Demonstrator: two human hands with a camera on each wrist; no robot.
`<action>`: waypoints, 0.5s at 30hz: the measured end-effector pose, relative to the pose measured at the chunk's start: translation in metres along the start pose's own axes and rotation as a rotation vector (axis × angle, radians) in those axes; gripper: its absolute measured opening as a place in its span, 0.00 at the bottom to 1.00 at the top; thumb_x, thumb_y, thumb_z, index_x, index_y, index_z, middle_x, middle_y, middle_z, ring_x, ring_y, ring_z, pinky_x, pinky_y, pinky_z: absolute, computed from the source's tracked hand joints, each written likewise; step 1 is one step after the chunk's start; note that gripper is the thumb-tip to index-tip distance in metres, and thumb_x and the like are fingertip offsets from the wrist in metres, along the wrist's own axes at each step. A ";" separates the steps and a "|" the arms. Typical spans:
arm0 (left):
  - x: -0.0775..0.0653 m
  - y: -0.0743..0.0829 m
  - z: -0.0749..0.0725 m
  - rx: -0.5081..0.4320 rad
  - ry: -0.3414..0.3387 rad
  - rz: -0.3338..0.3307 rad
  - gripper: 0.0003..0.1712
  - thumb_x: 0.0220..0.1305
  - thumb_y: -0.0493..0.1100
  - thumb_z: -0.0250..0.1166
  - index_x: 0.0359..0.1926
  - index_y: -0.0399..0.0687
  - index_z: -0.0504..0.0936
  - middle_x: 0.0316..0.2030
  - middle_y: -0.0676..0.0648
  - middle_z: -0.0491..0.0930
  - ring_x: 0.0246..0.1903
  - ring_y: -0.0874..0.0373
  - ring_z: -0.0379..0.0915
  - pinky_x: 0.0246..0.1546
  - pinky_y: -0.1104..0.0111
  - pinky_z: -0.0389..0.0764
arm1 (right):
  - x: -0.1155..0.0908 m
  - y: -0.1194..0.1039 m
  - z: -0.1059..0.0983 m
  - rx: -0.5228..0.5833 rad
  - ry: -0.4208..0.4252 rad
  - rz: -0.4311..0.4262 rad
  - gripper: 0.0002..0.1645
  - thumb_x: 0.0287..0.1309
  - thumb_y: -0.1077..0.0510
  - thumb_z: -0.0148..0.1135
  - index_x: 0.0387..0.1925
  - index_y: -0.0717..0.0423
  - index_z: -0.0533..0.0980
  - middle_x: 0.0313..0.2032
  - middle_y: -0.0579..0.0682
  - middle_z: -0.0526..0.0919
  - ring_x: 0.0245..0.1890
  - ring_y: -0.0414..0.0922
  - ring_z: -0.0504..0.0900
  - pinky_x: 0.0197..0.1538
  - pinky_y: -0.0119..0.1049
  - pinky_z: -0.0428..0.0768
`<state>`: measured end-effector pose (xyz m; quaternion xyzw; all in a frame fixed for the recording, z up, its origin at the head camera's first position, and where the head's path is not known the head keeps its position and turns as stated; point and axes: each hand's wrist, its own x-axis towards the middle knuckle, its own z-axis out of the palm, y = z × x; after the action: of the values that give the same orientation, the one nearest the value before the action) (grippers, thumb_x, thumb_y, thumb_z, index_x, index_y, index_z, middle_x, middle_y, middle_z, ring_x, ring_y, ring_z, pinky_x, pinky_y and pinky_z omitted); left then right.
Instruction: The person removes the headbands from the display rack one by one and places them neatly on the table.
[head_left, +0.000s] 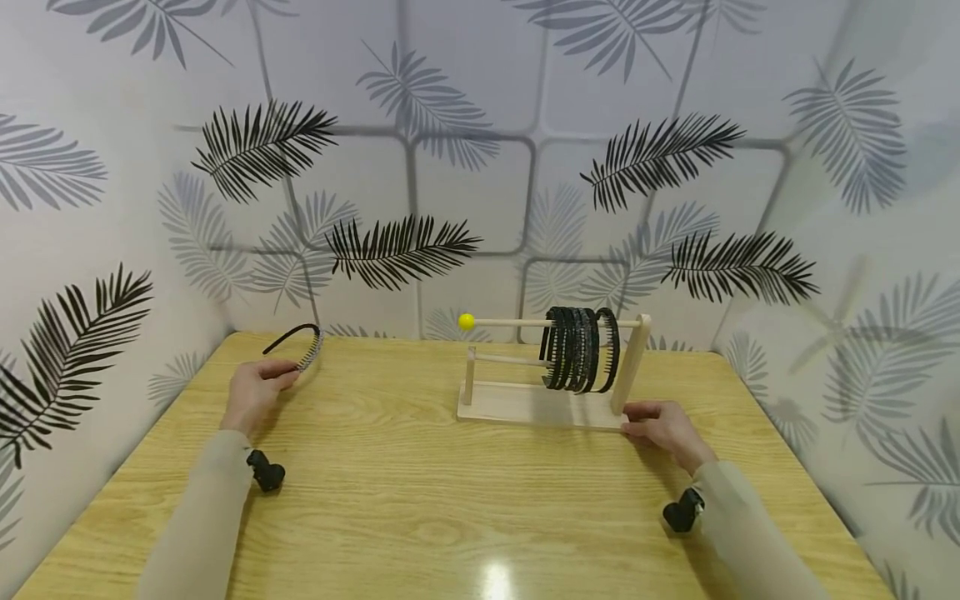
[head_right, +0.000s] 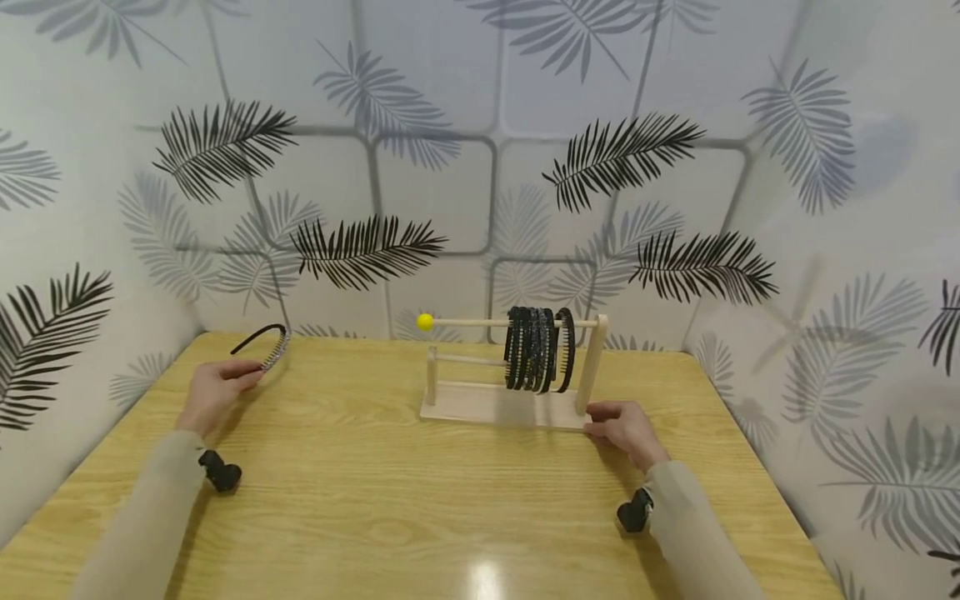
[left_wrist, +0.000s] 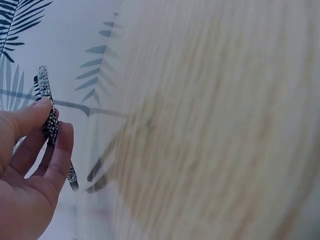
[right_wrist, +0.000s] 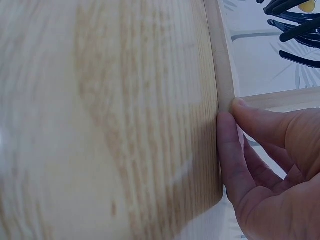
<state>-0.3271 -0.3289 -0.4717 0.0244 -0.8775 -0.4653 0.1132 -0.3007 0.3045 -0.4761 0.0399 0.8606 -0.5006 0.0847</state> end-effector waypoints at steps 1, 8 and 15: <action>0.000 0.000 -0.001 0.005 -0.017 -0.002 0.19 0.69 0.44 0.63 0.55 0.37 0.82 0.52 0.34 0.81 0.38 0.71 0.74 0.37 0.79 0.77 | 0.000 0.000 0.000 -0.004 0.000 0.000 0.28 0.61 0.65 0.64 0.61 0.73 0.71 0.58 0.69 0.77 0.35 0.32 0.81 0.40 0.26 0.82; 0.005 -0.011 -0.010 0.039 -0.094 0.005 0.21 0.70 0.45 0.62 0.57 0.34 0.80 0.55 0.33 0.80 0.48 0.56 0.74 0.39 0.78 0.75 | -0.002 -0.001 -0.001 0.004 -0.005 -0.003 0.28 0.61 0.65 0.64 0.61 0.74 0.70 0.59 0.70 0.76 0.36 0.31 0.82 0.42 0.27 0.82; 0.010 -0.027 -0.020 0.017 -0.086 -0.051 0.23 0.66 0.47 0.66 0.56 0.37 0.81 0.57 0.35 0.78 0.46 0.61 0.74 0.42 0.75 0.76 | -0.002 -0.001 -0.001 0.025 -0.012 -0.003 0.29 0.62 0.66 0.63 0.62 0.74 0.70 0.59 0.70 0.75 0.37 0.32 0.82 0.44 0.30 0.84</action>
<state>-0.3341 -0.3619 -0.4808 0.0279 -0.8845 -0.4614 0.0631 -0.2988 0.3044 -0.4745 0.0366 0.8539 -0.5116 0.0886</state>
